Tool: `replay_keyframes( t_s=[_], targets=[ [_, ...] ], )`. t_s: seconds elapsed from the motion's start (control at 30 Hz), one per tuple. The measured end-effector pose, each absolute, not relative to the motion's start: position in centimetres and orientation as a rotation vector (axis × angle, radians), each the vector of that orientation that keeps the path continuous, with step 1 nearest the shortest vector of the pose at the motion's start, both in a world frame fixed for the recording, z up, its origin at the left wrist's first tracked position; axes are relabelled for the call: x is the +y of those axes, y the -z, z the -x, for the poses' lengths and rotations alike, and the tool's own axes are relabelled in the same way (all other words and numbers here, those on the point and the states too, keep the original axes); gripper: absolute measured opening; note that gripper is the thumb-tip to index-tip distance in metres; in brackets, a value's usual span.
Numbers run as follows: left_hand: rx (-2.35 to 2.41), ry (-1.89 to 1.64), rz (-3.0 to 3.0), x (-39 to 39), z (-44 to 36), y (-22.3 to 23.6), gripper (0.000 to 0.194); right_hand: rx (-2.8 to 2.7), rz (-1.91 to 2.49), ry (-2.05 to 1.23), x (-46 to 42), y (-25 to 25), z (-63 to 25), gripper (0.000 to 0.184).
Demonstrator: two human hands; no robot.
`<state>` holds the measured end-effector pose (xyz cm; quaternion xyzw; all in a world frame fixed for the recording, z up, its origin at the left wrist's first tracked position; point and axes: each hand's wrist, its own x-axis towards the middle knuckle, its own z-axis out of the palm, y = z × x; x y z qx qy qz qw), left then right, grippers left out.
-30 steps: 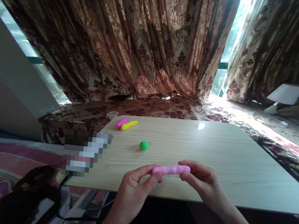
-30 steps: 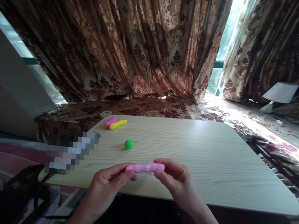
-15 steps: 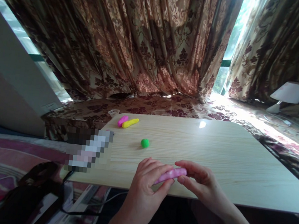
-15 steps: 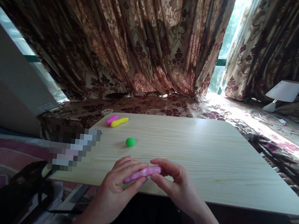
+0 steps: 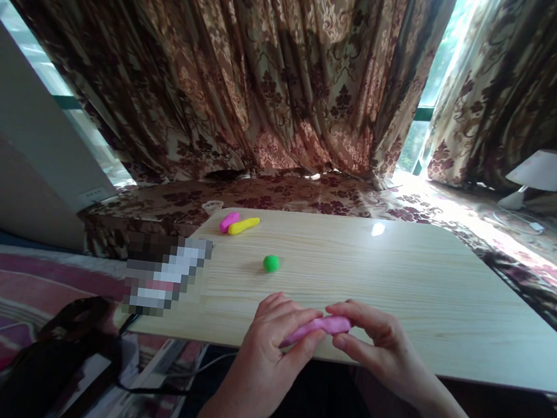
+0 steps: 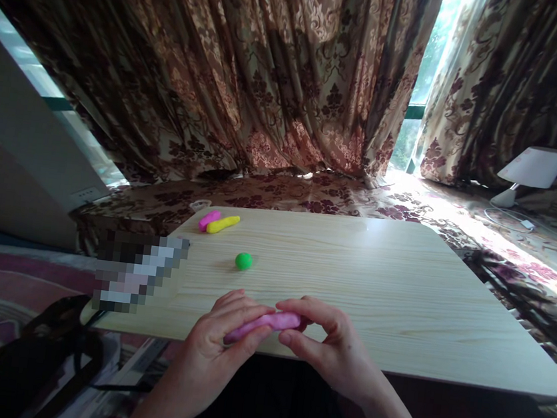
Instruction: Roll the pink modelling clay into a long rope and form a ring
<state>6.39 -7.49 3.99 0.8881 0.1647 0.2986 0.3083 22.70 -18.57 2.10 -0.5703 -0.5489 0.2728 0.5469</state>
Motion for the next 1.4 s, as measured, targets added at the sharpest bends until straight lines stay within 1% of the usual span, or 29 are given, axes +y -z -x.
replay_keyframes(
  t_s=[0.1,0.2,0.3,0.43,0.47,0.63,0.8,0.97,1.13,1.27,1.4],
  targets=[
    [0.445,-0.765,-2.337,-7.6,-6.3,-3.8,0.025,-1.335,1.345,-0.634,-18.4,-2.4,-22.7,0.015],
    [0.445,-0.769,-2.359,-7.7,-6.2,-3.8,0.019,-1.337,1.347,-0.611,-18.3,-2.3,-22.8,0.013],
    [0.421,-0.706,-2.382,-7.6,-6.2,-4.1,0.015,-1.341,1.358,-0.615,-18.4,-2.0,-22.9,0.015],
    [0.428,-0.617,-2.381,-7.2,-5.9,-4.6,0.014,-1.359,1.389,-0.634,-19.0,-1.9,-23.4,0.029],
    [0.428,-0.603,-2.381,-7.1,-5.8,-4.6,0.013,-1.369,1.384,-0.631,-19.1,-1.9,-23.5,0.031],
    [0.402,-0.569,-2.369,-7.0,-5.5,-4.6,0.011,-1.383,1.334,-0.650,-19.0,-1.9,-23.9,0.021],
    [0.376,-0.532,-2.348,-7.0,-5.5,-4.8,0.010,-1.376,1.360,-0.659,-19.0,-2.1,-23.9,0.027],
    [0.355,-0.535,-2.329,-6.9,-5.6,-4.8,0.012,-1.391,1.314,-0.666,-19.0,-2.1,-23.9,0.019],
    [0.362,-0.520,-2.300,-7.1,-5.6,-4.9,0.015,-1.380,1.344,-0.697,-19.0,-2.2,-24.1,0.025],
    [0.373,-0.487,-2.293,-7.2,-5.6,-5.0,0.016,-1.379,1.305,-0.735,-18.9,-2.2,-24.1,0.018],
    [0.387,-0.466,-2.284,-7.1,-5.8,-5.1,0.021,-1.340,1.323,-0.795,-19.0,-1.8,-24.1,0.028]
  ],
)
